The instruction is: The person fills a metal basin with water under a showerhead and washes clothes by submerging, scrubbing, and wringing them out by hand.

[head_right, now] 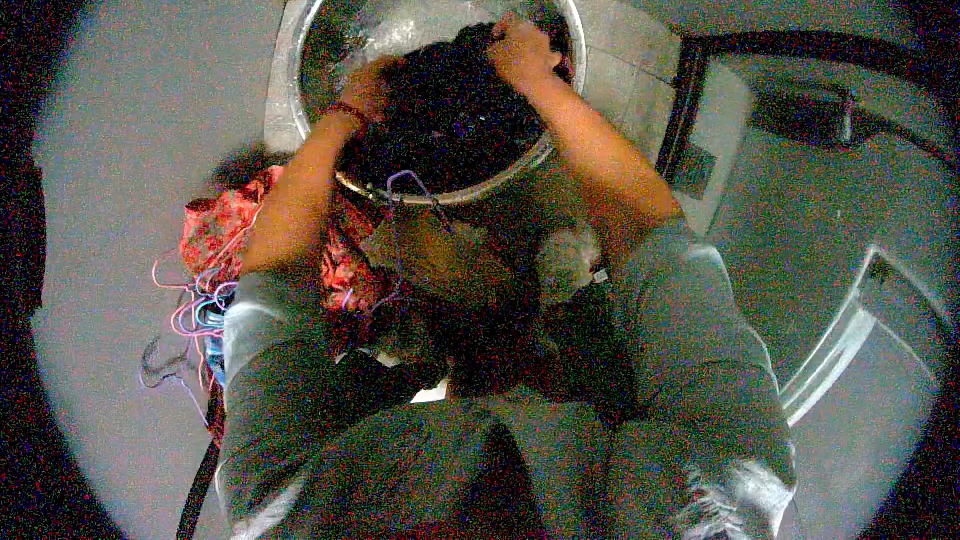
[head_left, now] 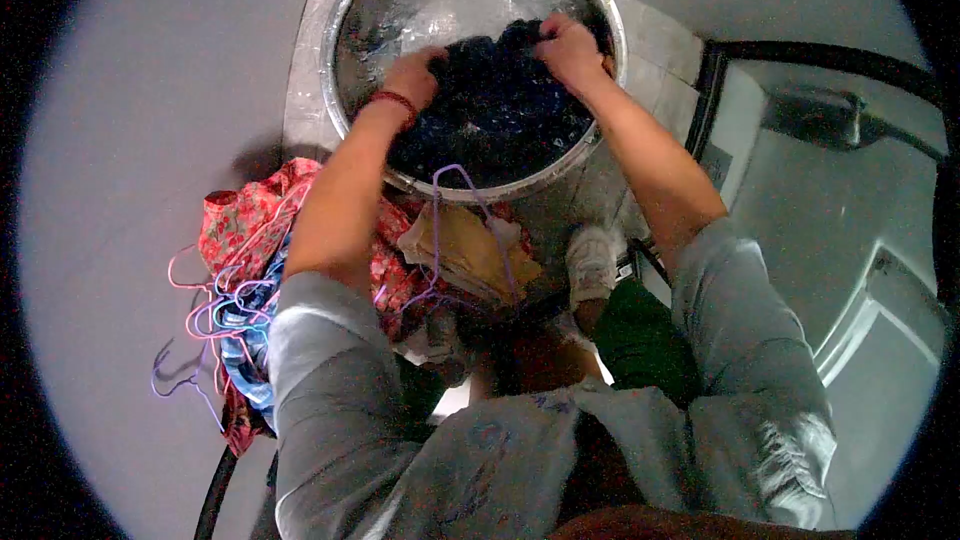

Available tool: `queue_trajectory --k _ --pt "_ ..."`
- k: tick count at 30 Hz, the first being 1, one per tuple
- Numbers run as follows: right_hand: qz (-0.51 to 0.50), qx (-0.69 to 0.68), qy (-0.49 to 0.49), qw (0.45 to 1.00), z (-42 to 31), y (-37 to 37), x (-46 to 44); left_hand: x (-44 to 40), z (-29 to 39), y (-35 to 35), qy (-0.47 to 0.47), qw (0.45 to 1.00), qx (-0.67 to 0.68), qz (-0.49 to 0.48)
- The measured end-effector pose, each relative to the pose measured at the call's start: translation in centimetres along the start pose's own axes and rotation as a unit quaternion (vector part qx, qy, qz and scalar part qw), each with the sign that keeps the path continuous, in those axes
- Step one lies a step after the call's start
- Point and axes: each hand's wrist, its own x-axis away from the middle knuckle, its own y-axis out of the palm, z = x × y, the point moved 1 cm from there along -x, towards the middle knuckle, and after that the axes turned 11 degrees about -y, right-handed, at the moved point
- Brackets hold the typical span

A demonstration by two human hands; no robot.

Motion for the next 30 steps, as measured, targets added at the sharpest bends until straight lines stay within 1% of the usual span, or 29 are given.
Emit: queue_trajectory --k 1,3,5,6,7,8,10,11,12,13,14,15,16,17,18,19,20,21,22,23,24,25,26,27,28,30 --pt "0.057 -0.062 0.005 0.996 -0.1 -1.4 0.2 -0.4 -0.4 -1.3 0.021 0.998 0.038 0.036" --pt "0.133 -0.199 -0.046 0.970 -1.3 -4.8 -0.2 1.5 2.5 -6.9 0.075 0.984 0.099 0.131" --pt "0.213 -0.217 -0.102 0.947 -6.8 -10.7 1.1 3.6 5.9 -12.1 0.081 0.956 0.226 0.169" --pt "0.247 -0.300 -0.132 0.912 -8.9 -13.0 1.6 4.9 7.6 -14.8 0.088 0.937 0.284 0.185" --pt "0.238 -0.391 -0.202 0.866 -10.3 -15.0 2.4 6.6 9.5 -17.2 0.097 0.917 0.334 0.195" --pt "0.216 -0.479 -0.266 0.808 -11.8 -16.9 3.2 8.3 11.1 -18.9 0.122 0.899 0.352 0.231" --pt "0.223 -0.519 -0.332 0.756 -14.6 -19.2 5.2 11.4 13.6 -21.0 0.174 0.863 0.360 0.310" --pt "0.244 -0.473 -0.295 0.794 -15.3 -20.0 5.9 12.6 14.2 -21.4 0.199 0.846 0.349 0.351" --pt "0.259 -0.427 -0.255 0.828 -16.0 -20.7 6.5 13.3 13.9 -21.6 0.245 0.851 0.268 0.379" --pt "0.258 -0.427 -0.254 0.828 -15.0 -20.2 6.0 13.4 13.2 -21.2 0.244 0.852 0.268 0.379" --pt "0.288 -0.273 -0.350 0.849 -13.3 -19.1 4.7 12.9 12.2 -20.0 0.228 0.859 0.238 0.393" --pt "0.266 -0.148 -0.354 0.884 -11.7 -17.5 4.2 12.2 11.0 -18.5 0.212 0.864 0.210 0.405" --pt "0.247 -0.021 -0.362 0.898 -10.1 -16.0 3.8 11.3 9.5 -16.5 0.149 0.900 0.158 0.378" --pt "0.184 0.065 -0.284 0.939 -8.5 -14.0 3.8 10.3 7.8 -14.2 0.086 0.927 0.105 0.349" --pt "0.132 0.123 -0.212 0.961 -7.3 -11.7 3.6 9.1 6.5 -12.2 0.058 0.951 0.055 0.298" --pt "0.077 0.178 -0.135 0.972 -6.4 -9.2 3.5 8.0 5.0 -10.0 0.073 0.960 -0.016 0.269" --pt "0.076 0.176 -0.130 0.973 -5.6 -7.0 3.9 6.6 2.7 -7.3 0.118 0.956 -0.076 0.259" --pt "0.043 0.285 -0.142 0.947 -5.0 -4.9 4.4 6.3 2.0 -5.3 0.055 0.963 -0.178 0.197" --pt "0.009 0.391 -0.154 0.908 -4.4 -2.8 4.7 6.1 3.5 -4.2 -0.067 0.950 -0.295 0.081" --pt "-0.078 0.404 -0.132 0.902 -3.8 -0.7 4.6 5.1 1.3 -1.6 -0.051 0.951 -0.303 0.045" --pt "-0.087 0.399 -0.184 0.894 -2.8 0.9 5.3 4.6 -0.1 0.9 -0.069 0.957 -0.281 -0.009" --pt "-0.161 0.365 -0.169 0.901 -2.8 1.7 5.8 4.5 -0.1 1.9 -0.087 0.960 -0.259 -0.063" --pt "-0.212 0.364 -0.161 0.892 -2.7 2.4 6.1 4.2 0.0 2.6 -0.087 0.960 -0.257 -0.064" --pt "-0.263 0.361 -0.152 0.882 -2.6 2.9 6.2 4.5 1.4 2.4 -0.091 0.955 -0.277 -0.057" --pt "-0.266 0.361 -0.151 0.881 -2.7 3.5 6.2 4.7 2.2 2.4 -0.095 0.949 -0.298 -0.050" --pt "-0.216 0.326 -0.148 0.908 -3.0 4.2 5.6 3.0 1.3 3.8 -0.103 0.950 -0.286 -0.071"
